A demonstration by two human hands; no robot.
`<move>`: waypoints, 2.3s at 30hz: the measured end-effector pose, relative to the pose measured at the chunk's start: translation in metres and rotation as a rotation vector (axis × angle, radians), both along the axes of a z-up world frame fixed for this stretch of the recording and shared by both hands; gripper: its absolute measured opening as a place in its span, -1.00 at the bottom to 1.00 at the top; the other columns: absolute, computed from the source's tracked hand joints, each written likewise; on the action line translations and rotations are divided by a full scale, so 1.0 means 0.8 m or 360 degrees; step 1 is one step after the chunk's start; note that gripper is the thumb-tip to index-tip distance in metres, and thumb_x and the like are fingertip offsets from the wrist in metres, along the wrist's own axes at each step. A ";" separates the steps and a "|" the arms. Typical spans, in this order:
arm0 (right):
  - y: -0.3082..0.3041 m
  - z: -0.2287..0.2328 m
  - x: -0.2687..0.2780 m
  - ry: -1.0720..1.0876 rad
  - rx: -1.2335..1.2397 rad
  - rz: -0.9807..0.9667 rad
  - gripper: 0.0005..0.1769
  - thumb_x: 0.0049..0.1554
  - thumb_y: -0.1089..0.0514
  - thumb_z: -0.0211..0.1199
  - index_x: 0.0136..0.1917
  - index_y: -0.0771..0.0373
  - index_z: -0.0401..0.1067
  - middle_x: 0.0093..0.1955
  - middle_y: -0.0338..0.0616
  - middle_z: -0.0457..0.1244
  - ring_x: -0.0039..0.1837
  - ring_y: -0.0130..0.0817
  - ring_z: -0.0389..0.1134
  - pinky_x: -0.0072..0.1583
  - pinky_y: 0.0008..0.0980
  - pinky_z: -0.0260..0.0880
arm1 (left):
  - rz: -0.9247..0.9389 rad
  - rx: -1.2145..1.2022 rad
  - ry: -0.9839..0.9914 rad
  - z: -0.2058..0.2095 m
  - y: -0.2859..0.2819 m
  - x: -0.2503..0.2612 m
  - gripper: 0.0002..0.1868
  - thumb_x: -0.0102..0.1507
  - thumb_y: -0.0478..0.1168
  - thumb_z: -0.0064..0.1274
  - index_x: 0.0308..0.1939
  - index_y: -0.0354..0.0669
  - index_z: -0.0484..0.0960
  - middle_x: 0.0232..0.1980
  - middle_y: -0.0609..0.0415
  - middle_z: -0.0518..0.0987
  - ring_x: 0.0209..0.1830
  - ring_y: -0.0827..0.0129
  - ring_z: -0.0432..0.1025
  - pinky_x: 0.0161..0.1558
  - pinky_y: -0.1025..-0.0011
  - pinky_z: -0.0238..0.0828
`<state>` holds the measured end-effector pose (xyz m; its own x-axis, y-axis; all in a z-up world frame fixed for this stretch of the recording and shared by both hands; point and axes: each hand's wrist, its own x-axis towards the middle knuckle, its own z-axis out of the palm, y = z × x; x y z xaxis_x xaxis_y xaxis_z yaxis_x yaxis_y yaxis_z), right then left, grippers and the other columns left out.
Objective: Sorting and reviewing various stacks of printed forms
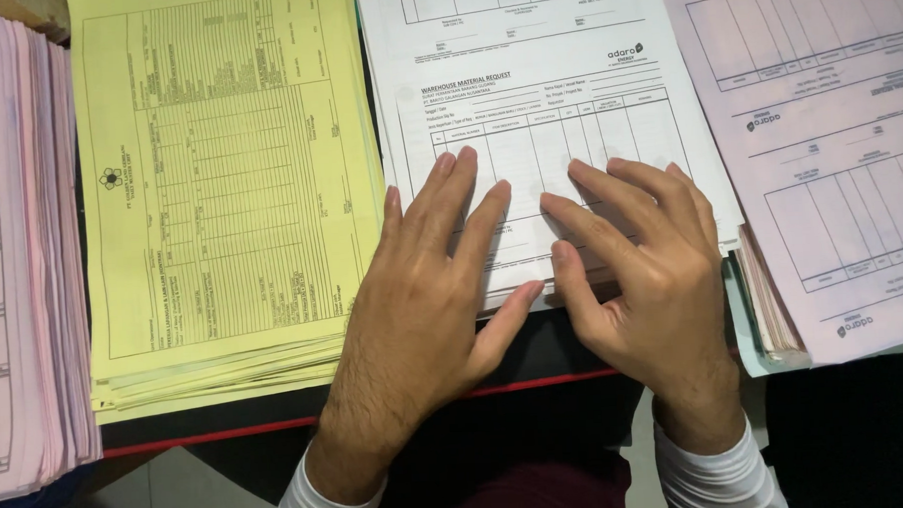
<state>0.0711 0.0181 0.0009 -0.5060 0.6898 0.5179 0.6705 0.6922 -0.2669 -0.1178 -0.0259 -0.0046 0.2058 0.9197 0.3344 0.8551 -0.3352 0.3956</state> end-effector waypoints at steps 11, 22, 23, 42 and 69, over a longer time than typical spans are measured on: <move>0.003 -0.014 -0.005 -0.0012 -0.0042 -0.0060 -0.67 0.21 0.16 0.28 0.25 0.23 0.54 0.36 -0.03 0.33 0.39 0.07 0.31 0.43 0.27 0.18 | 0.0013 0.0074 0.0113 -0.011 -0.001 0.025 -0.37 0.37 -0.15 -0.03 0.53 -0.13 0.28 0.58 -0.01 0.32 0.60 0.21 0.22 0.55 0.14 0.10; 0.004 -0.006 -0.012 -0.0396 -0.0247 -0.0166 -0.38 0.30 -0.02 0.01 0.60 0.11 0.23 0.68 -0.07 0.01 0.69 0.01 -0.09 0.50 0.50 -0.20 | 0.0140 0.0036 0.0125 -0.007 -0.003 0.024 -0.38 0.36 -0.11 -0.03 0.52 -0.03 0.34 0.59 0.17 0.30 0.61 0.27 0.17 0.48 0.19 0.15; 0.004 -0.007 -0.011 -0.0414 -0.0250 -0.0172 -0.36 0.31 -0.05 -0.01 0.61 0.12 0.21 0.69 -0.07 0.00 0.70 0.00 -0.11 0.50 0.51 -0.24 | 0.0146 0.0044 0.0157 -0.004 -0.002 0.024 -0.41 0.36 -0.10 -0.03 0.50 -0.01 0.38 0.57 0.20 0.34 0.59 0.23 0.19 0.43 0.17 0.18; -0.056 -0.005 0.055 -0.0205 -0.0209 -0.0222 -0.47 0.25 0.07 0.32 0.46 0.10 0.36 0.56 -0.11 0.17 0.62 -0.06 0.13 0.59 0.25 -0.05 | 0.0125 0.0010 0.0131 -0.006 0.012 0.029 -0.45 0.33 -0.15 -0.07 0.44 0.01 0.43 0.61 0.10 0.23 0.62 0.11 0.09 0.50 -0.13 0.02; -0.087 -0.002 0.183 0.0113 0.0270 -0.0597 -0.43 -0.03 0.86 -0.04 0.00 0.52 0.63 0.02 0.24 0.46 0.12 0.09 0.54 0.62 0.38 -0.04 | 0.0150 0.0199 0.0509 0.019 0.006 0.056 -0.62 0.36 -0.16 0.23 0.21 -0.23 0.62 0.51 -0.26 0.50 0.55 -0.15 0.29 0.46 -0.28 0.13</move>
<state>0.2175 -0.0516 -0.0003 -0.1949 0.7212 0.6647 0.8687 0.4416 -0.2244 -0.0731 -0.0215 0.0106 0.2345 0.8955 0.3781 0.9584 -0.2780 0.0639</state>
